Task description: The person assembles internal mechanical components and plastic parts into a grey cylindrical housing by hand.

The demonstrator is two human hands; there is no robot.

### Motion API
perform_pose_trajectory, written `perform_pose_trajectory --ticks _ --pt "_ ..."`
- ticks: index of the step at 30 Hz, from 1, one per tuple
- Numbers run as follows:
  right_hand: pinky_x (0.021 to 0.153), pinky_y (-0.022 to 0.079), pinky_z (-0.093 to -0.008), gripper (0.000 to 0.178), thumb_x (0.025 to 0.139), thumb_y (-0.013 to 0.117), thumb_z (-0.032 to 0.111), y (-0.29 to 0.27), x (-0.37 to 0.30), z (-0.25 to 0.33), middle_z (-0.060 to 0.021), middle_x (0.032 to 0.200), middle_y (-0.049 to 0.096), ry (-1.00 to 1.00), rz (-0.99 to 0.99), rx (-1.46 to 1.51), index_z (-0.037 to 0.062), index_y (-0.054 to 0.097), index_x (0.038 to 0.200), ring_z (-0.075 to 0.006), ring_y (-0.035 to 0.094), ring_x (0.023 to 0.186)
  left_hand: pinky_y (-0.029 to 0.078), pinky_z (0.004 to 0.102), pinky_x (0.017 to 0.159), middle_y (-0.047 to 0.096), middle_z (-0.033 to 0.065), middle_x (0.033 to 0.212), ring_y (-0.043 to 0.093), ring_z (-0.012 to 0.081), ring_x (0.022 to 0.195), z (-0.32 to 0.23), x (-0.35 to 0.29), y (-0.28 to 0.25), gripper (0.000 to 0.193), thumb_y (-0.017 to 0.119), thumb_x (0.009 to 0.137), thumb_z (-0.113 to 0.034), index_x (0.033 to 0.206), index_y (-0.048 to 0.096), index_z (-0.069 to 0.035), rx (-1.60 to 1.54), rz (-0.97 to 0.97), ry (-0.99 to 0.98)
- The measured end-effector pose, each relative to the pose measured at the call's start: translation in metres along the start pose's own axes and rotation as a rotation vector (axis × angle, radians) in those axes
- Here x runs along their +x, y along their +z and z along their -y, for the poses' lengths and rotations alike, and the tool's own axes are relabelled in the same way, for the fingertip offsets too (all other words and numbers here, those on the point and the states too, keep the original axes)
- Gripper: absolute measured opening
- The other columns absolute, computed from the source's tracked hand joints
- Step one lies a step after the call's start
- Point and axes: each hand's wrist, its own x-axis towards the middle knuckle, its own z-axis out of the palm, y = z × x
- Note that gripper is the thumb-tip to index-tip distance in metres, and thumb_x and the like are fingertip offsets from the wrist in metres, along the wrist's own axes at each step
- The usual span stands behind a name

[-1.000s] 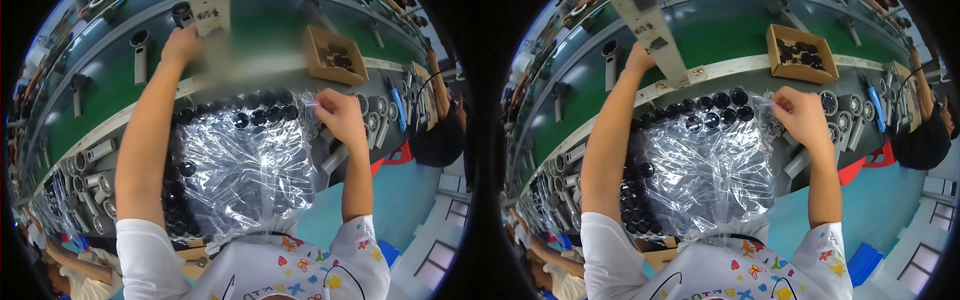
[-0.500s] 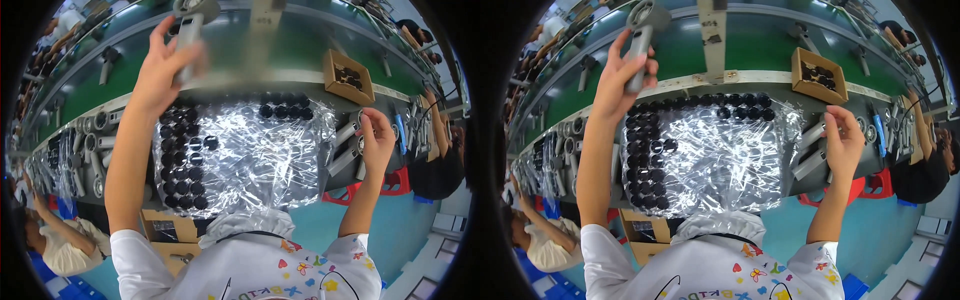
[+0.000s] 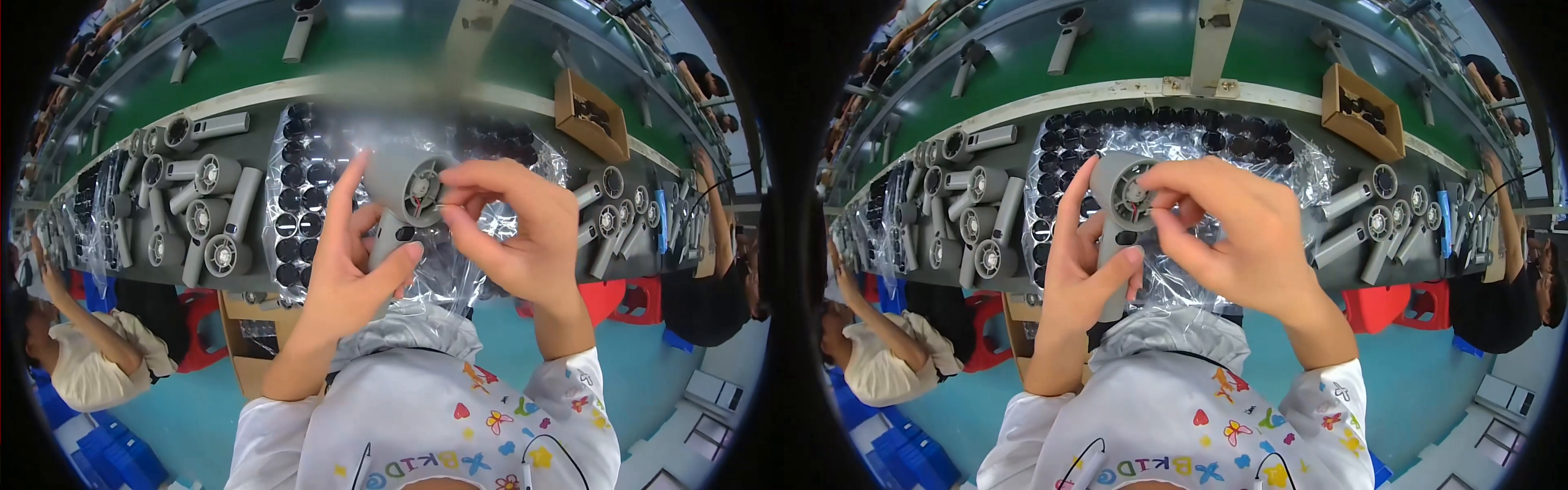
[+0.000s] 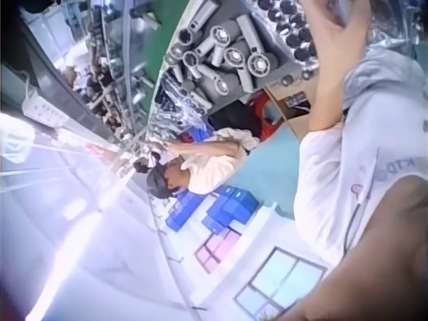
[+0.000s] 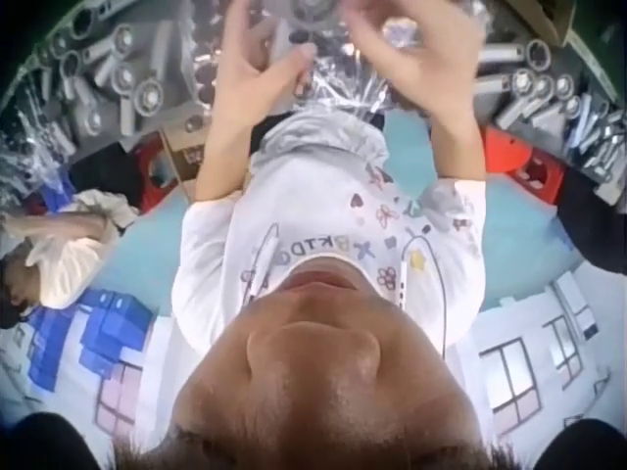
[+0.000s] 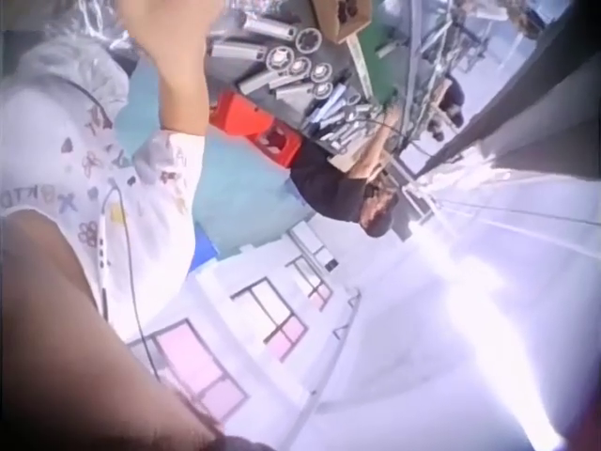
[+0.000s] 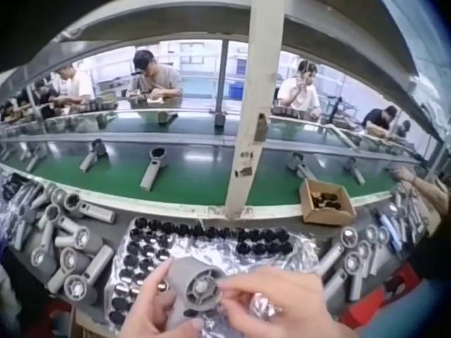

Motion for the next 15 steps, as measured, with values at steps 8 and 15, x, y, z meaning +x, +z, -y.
perform_pose_trajectory --ticks 8,15 --pt "0.062 0.052 -0.0234 0.037 0.073 0.074 -0.009 0.015 -0.002 0.002 -0.0056 0.081 0.072 -0.056 0.051 -0.129 0.0010 0.071 0.109 -0.0108 0.064 0.066 0.052 0.0241 0.070 0.056 0.0204 0.137 0.064 0.0130 0.092 0.011 -0.011 0.002 0.095 0.063 0.089 0.009 0.164 0.007 -0.012 0.057 -0.053 0.082" --pt "0.055 0.049 -0.0291 0.047 0.071 0.074 -0.005 0.018 -0.003 0.011 -0.0064 0.081 0.072 -0.175 0.158 -0.452 0.0046 0.072 0.117 -0.0181 0.060 0.058 0.053 0.0268 0.085 0.060 0.0183 0.131 0.064 0.0164 0.106 0.011 -0.016 0.000 0.091 0.063 0.088 0.007 0.163 0.013 -0.007 0.308 -0.122 0.101"
